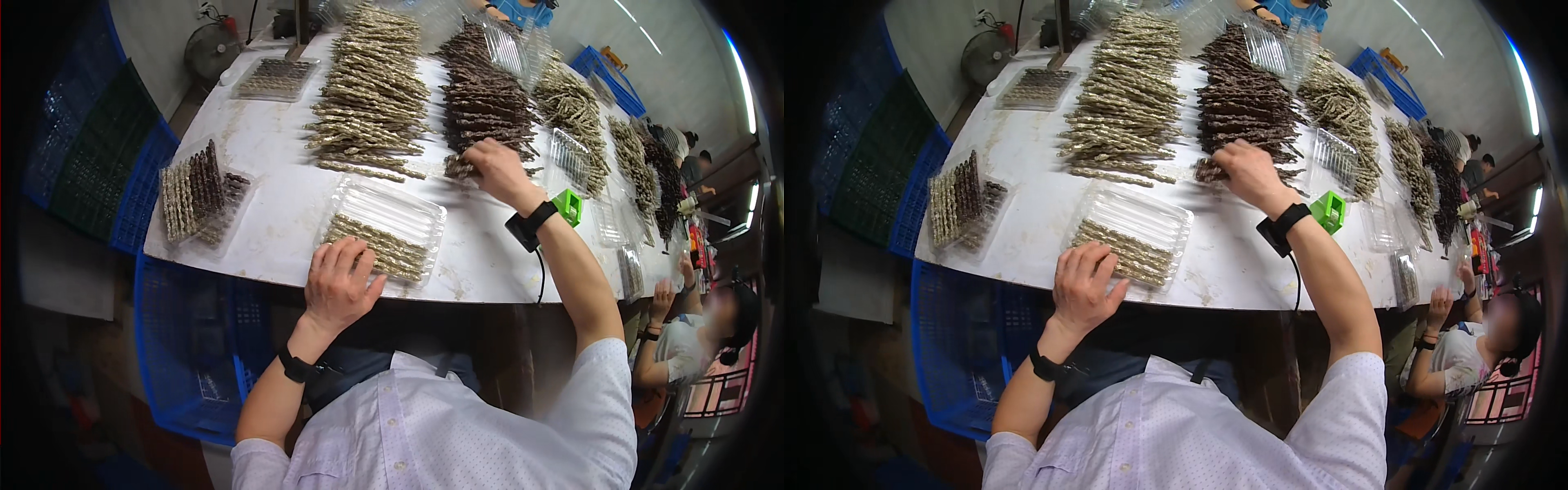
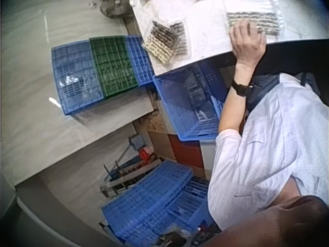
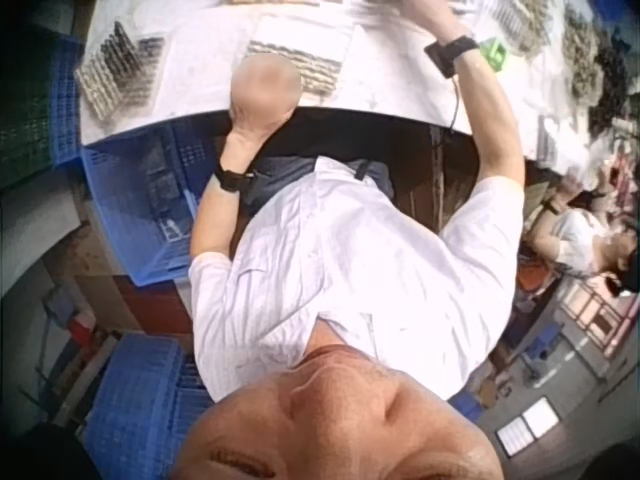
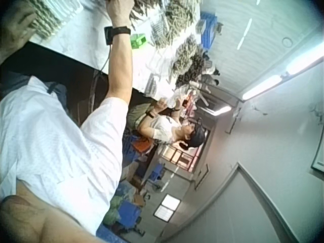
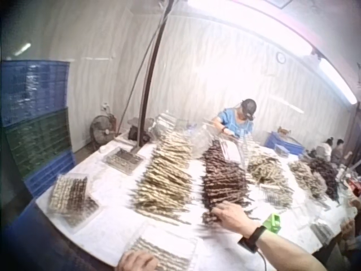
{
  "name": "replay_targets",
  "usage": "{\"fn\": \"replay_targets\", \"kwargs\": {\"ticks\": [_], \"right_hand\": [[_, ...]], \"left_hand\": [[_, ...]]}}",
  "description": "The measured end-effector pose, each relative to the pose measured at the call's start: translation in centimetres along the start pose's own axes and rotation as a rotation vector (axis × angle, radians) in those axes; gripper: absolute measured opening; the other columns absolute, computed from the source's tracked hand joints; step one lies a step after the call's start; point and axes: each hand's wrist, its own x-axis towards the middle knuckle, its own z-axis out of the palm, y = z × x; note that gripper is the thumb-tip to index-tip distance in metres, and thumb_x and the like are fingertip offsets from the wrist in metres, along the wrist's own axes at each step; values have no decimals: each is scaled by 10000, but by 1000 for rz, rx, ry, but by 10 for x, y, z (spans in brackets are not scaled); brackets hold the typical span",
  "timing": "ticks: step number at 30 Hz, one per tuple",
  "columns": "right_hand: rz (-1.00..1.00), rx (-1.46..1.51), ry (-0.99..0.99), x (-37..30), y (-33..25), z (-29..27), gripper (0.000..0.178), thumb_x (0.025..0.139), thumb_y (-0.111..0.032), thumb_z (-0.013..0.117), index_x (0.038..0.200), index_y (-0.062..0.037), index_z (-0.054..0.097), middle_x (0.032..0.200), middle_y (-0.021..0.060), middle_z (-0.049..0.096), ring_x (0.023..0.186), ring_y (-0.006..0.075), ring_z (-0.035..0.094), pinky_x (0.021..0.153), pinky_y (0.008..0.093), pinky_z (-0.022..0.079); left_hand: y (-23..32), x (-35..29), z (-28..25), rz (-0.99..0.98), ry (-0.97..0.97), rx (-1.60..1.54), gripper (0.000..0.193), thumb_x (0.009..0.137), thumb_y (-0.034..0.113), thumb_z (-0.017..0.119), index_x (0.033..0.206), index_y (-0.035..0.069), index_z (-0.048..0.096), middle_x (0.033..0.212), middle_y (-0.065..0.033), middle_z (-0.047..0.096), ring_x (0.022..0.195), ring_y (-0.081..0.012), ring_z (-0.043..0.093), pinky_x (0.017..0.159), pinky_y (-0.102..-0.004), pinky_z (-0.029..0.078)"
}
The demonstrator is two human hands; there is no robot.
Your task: The person sorts long, stick-like roasted snacks from a large pile on a table into clear plastic trays. They pick up handfuls of snacks, separate them by color, and place them neatly into the trays. The person repeats this process, filling multiple trays with sorted snacks.
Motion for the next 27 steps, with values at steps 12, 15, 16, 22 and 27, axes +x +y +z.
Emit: {"fn": "replay_targets", "kwargs": {"ticks": [12, 15, 16, 22, 27], "right_hand": [[588, 1529, 801, -29, 15, -57, 124, 935, -79, 655, 1023, -34, 581, 855, 44, 626, 764, 144, 621, 748, 307, 536], [582, 1483, 775, -45, 0, -41, 142, 922, -86, 676, 1019, -43, 581, 846, 37, 627, 756, 138, 613, 752, 292, 513], [576, 1451, 723, -51, -7, -37, 149, 918, -83, 680, 1021, -45, 580, 846, 36, 627, 763, 140, 614, 762, 294, 507], [670, 1469, 466, -68, -45, -1, 150, 899, -39, 658, 1008, -52, 556, 908, 42, 631, 864, 154, 618, 852, 311, 481], [529, 1469, 440, -72, -49, -9, 179, 921, -1, 622, 1052, -59, 515, 990, 53, 635, 924, 143, 634, 863, 293, 499]], "left_hand": [[1, 2, -2, 0, -4, 9, 410, 710, 217, 782, 1057, 48, 643, 1114, -103, 614, 1086, -317, 582, 938, -459, 440], [1, 1, -1, -1, -3, 15, 406, 715, 213, 778, 1059, 46, 642, 1114, -105, 614, 1087, -318, 582, 939, -459, 440], [0, 1, -1, 1, -1, 14, 405, 717, 212, 777, 1060, 46, 642, 1114, -105, 614, 1088, -318, 582, 939, -459, 440], [0, 0, -1, 6, -2, 21, 400, 729, 220, 768, 1066, 44, 643, 1118, -108, 614, 1093, -320, 581, 942, -459, 440], [0, -1, 0, 10, 8, 8, 399, 729, 218, 768, 1066, 43, 646, 1119, -107, 613, 1094, -319, 580, 941, -458, 440]]}}
